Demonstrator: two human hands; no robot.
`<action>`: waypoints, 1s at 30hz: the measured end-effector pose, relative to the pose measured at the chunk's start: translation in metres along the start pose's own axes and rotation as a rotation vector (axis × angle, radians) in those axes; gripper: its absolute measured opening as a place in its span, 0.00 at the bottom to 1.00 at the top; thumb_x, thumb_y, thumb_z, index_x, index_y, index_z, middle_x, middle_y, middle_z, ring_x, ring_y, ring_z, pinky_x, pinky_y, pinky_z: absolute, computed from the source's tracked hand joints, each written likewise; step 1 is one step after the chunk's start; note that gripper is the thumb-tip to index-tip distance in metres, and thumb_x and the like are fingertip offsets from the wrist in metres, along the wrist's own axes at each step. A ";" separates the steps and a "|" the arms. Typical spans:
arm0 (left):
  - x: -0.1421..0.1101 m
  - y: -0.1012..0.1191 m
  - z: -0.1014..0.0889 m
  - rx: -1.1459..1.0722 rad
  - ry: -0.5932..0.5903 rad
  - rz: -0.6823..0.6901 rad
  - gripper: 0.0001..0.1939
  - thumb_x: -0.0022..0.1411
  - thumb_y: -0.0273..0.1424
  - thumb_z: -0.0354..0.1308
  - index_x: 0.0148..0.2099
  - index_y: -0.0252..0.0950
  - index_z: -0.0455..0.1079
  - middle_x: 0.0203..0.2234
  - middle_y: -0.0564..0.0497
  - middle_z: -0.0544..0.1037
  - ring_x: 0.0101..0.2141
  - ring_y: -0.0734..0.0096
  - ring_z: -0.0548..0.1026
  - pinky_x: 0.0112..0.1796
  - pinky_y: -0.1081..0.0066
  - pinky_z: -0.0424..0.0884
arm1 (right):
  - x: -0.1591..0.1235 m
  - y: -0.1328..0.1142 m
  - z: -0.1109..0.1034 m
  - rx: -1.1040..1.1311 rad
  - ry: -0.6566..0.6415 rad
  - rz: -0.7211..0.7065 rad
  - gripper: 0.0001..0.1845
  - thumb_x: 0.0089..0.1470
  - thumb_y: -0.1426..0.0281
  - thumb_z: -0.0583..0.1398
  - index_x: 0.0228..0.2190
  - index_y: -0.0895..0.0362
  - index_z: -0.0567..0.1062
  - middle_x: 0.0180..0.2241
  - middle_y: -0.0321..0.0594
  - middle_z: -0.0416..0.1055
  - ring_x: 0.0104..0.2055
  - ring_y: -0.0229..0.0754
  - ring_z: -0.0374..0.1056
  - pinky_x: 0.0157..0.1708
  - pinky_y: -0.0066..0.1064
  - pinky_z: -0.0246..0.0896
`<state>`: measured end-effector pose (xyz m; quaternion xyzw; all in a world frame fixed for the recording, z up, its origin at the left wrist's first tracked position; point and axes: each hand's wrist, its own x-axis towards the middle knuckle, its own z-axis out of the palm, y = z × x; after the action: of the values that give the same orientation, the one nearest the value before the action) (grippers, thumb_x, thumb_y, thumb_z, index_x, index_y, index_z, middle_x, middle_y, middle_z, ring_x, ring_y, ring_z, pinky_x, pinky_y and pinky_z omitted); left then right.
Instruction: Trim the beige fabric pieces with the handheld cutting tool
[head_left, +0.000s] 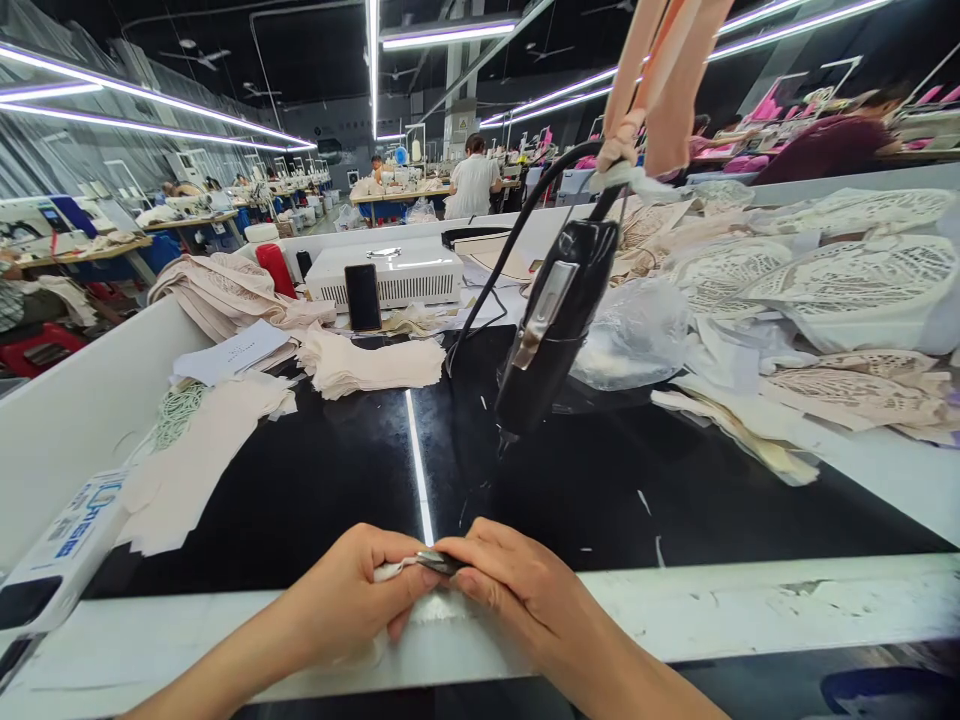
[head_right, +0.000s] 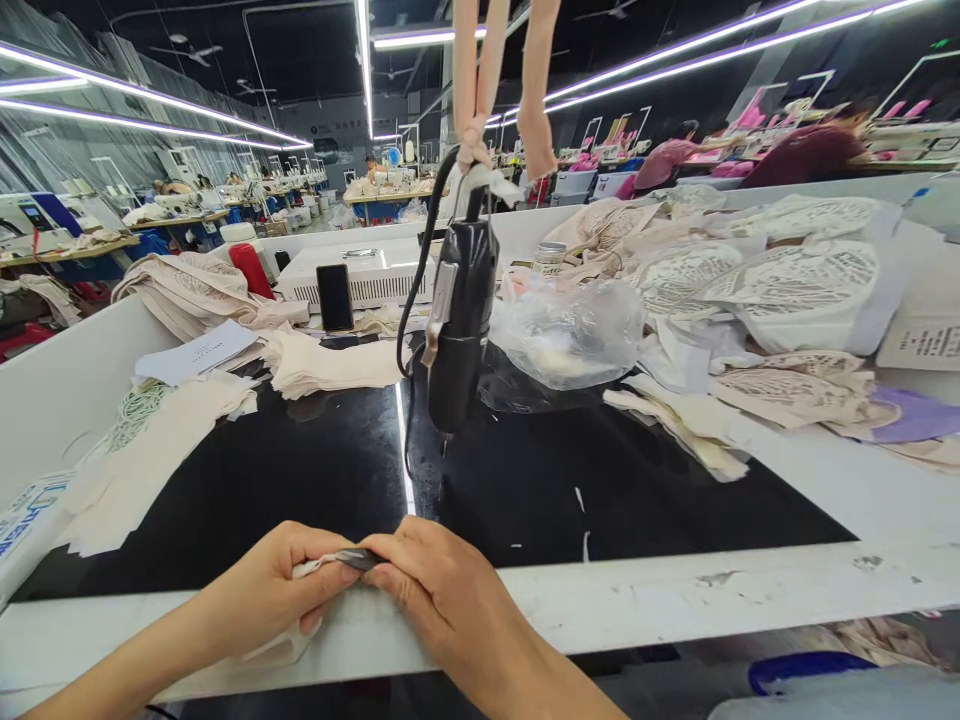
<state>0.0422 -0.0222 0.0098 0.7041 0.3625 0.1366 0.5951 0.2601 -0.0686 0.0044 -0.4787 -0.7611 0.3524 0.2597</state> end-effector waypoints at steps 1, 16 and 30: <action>0.000 0.000 0.000 0.001 0.002 0.004 0.24 0.73 0.43 0.53 0.25 0.36 0.64 0.17 0.57 0.64 0.23 0.74 0.60 0.29 0.73 0.57 | 0.000 0.000 0.000 -0.003 -0.003 0.008 0.25 0.73 0.54 0.46 0.41 0.51 0.78 0.32 0.35 0.67 0.36 0.41 0.66 0.38 0.32 0.58; 0.000 -0.006 0.004 -0.021 -0.001 0.015 0.23 0.71 0.41 0.53 0.25 0.36 0.63 0.17 0.57 0.63 0.22 0.76 0.59 0.27 0.72 0.54 | 0.000 -0.002 0.004 -0.001 0.049 0.037 0.19 0.72 0.61 0.52 0.33 0.52 0.78 0.29 0.32 0.65 0.34 0.37 0.65 0.37 0.28 0.57; 0.000 -0.003 0.001 0.006 0.039 0.005 0.21 0.71 0.46 0.56 0.42 0.33 0.80 0.21 0.54 0.74 0.26 0.72 0.66 0.33 0.72 0.61 | -0.012 0.019 -0.008 -0.140 0.249 -0.023 0.22 0.73 0.56 0.48 0.52 0.47 0.78 0.36 0.36 0.75 0.35 0.38 0.74 0.35 0.26 0.69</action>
<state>0.0419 -0.0225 0.0066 0.7038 0.3728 0.1508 0.5856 0.2816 -0.0716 -0.0065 -0.5268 -0.7511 0.2333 0.3224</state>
